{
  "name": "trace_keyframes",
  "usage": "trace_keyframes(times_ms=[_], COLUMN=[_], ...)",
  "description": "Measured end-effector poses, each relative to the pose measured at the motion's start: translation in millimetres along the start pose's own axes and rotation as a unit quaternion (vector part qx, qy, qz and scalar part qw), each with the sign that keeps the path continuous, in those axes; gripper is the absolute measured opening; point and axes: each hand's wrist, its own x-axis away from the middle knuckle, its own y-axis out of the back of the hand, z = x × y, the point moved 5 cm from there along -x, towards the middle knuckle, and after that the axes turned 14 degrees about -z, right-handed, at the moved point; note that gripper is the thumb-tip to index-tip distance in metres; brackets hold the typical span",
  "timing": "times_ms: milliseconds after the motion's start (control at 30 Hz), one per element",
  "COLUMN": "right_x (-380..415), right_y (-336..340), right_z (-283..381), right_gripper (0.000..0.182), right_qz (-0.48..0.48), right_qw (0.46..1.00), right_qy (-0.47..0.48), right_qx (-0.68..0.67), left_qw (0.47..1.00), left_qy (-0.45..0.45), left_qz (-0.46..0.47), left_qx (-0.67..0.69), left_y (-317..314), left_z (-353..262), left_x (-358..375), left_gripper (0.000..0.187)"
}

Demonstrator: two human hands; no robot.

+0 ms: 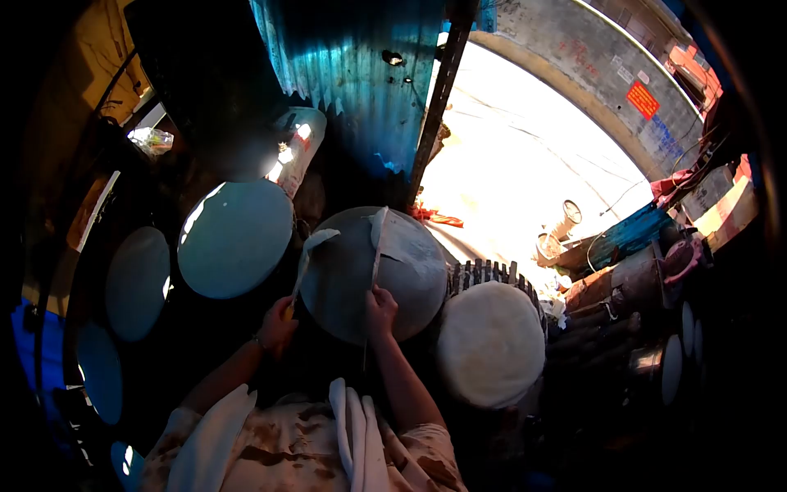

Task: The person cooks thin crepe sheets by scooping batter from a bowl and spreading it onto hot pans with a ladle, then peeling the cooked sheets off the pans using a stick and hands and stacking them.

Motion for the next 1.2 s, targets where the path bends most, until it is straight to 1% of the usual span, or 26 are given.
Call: trace_keyframes(times_ms=[33, 67, 100, 167, 200, 233, 300, 367, 400, 467, 533, 567, 633, 700, 733, 767, 800, 833, 867, 933, 967, 1033, 1100, 1133, 1167, 1200], right_x=[-2.9, -6.5, -16.2, -6.6, 3.4, 10.8, 28.3, 39.2, 30.7, 8.3, -33.4, -41.2, -44.7, -30.6, -18.5, -18.6, -27.8, -37.0, -46.4, -62.8, -69.1, -53.4, -26.3, -23.6, -33.0, -49.0], right_y=[7.0, 21.6, 42.3, 75.9, 91.6, 102.1, 59.6, 5.9, 9.8, 20.3, 47.6, 45.7, 52.9, 49.1, 45.8, 58.4, 78.1, 91.9, 98.0, 82.4, 73.9, 56.0, 52.4, 66.2, 79.8, 90.6], right_z=[14.2, 19.1, 9.3, 10.2, -18.3, -42.7, -60.4, -29.8, -10.7, 8.1, 2.2, 2.6, 2.5, 4.1, 6.5, 6.2, 1.6, 2.1, 16.6, 18.8, 18.6, 11.2, 5.9, 2.0, 12.3, 28.0], right_gripper=[0.026, 0.028, 0.026, 0.025, 0.024, 0.024, 0.025, 0.021, 0.021, 0.024, 0.024, 0.024, 0.022, 0.022, 0.023, 0.023, 0.025, 0.028, 0.029, 0.028, 0.027, 0.028, 0.028, 0.029, 0.029, 0.029], right_qz=[0.040, 0.073, 0.040, -0.016, -0.092, -0.164, -0.157, -0.083, -0.075, 0.092, 0.038, 0.056, 0.010, 0.059, 0.093, 0.079, 0.119, 0.165, 0.140, 0.113, 0.078, 0.115, 0.198, 0.237, 0.228, 0.204], right_qw=[0.999, 0.995, 0.993, 0.995, 0.989, 0.976, 0.981, 0.991, 0.991, 0.988, 0.989, 0.990, 0.997, 0.997, 0.995, 0.996, 0.988, 0.972, 0.976, 0.984, 0.991, 0.988, 0.975, 0.950, 0.951, 0.959], right_qy=[-0.024, -0.051, -0.060, -0.068, -0.073, -0.077, 0.023, -0.028, -0.033, -0.120, -0.104, -0.094, -0.072, -0.045, -0.023, -0.031, -0.102, -0.166, -0.167, -0.136, -0.109, -0.100, -0.091, -0.206, -0.210, -0.196], right_qx=[-0.020, -0.044, -0.093, -0.068, -0.095, -0.120, -0.115, -0.105, -0.103, -0.037, -0.096, -0.091, -0.020, 0.000, 0.013, 0.001, 0.001, 0.005, -0.031, -0.006, 0.016, 0.028, 0.047, -0.004, -0.014, 0.002], left_qw=[0.999, 1.000, 0.998, 0.998, 0.996, 0.989, 0.966, 0.959, 0.978, 0.983, 0.981, 0.978, 0.958, 0.959, 0.933, 0.902, 0.849, 0.841, 0.887, 0.934, 0.925, 0.844, 0.794, 0.744, 0.789, 0.824], left_qy=[-0.039, 0.010, 0.056, 0.056, 0.085, 0.119, 0.175, 0.224, 0.145, 0.117, 0.052, 0.046, 0.050, 0.061, 0.071, 0.085, 0.100, 0.076, 0.085, 0.089, 0.052, 0.041, 0.024, 0.062, 0.027, 0.038], left_qz=[0.022, 0.006, -0.006, -0.006, 0.008, 0.058, 0.101, 0.043, 0.050, 0.036, 0.024, 0.012, 0.094, 0.085, 0.123, 0.163, 0.196, 0.188, 0.095, -0.106, -0.063, 0.069, 0.122, 0.147, 0.100, 0.031], left_qx=[0.006, -0.007, -0.017, -0.011, -0.005, 0.069, 0.164, 0.170, 0.141, 0.136, 0.187, 0.202, 0.265, 0.265, 0.331, 0.390, 0.480, 0.501, 0.445, 0.329, 0.372, 0.530, 0.595, 0.649, 0.606, 0.565], left_y=[6.5, 14.2, 18.0, 28.4, 31.2, 38.2, 49.9, 55.4, 56.2, 69.2, 67.0, 67.1, 59.1, 59.5, 62.4, 67.1, 71.6, 78.9, 82.8, 83.3, 84.4, 77.1, 80.7, 83.5, 91.4, 98.6], left_z=[17.8, 16.9, 10.2, 11.2, 17.3, 24.1, 43.7, 21.3, -4.7, -30.7, -50.7, -46.9, -33.9, -24.4, -15.0, -6.1, 2.0, 10.3, 4.2, -31.2, -23.4, -32.4, -26.6, -19.8, -7.1, -1.2], left_x=[3.1, 19.3, 38.0, 65.4, 72.4, 81.0, 80.1, 95.7, 106.6, 123.7, 134.2, 131.6, 127.1, 121.9, 120.6, 118.8, 115.8, 111.3, 113.5, 126.7, 116.1, 114.7, 116.2, 117.5, 113.6, 109.8], left_gripper=[0.062, 0.058, 0.054, 0.052, 0.052, 0.052, 0.061, 0.062, 0.063, 0.062, 0.062, 0.062, 0.060, 0.057, 0.053, 0.051, 0.044, 0.040, 0.039, 0.037, 0.037, 0.040, 0.040, 0.039, 0.039, 0.039])
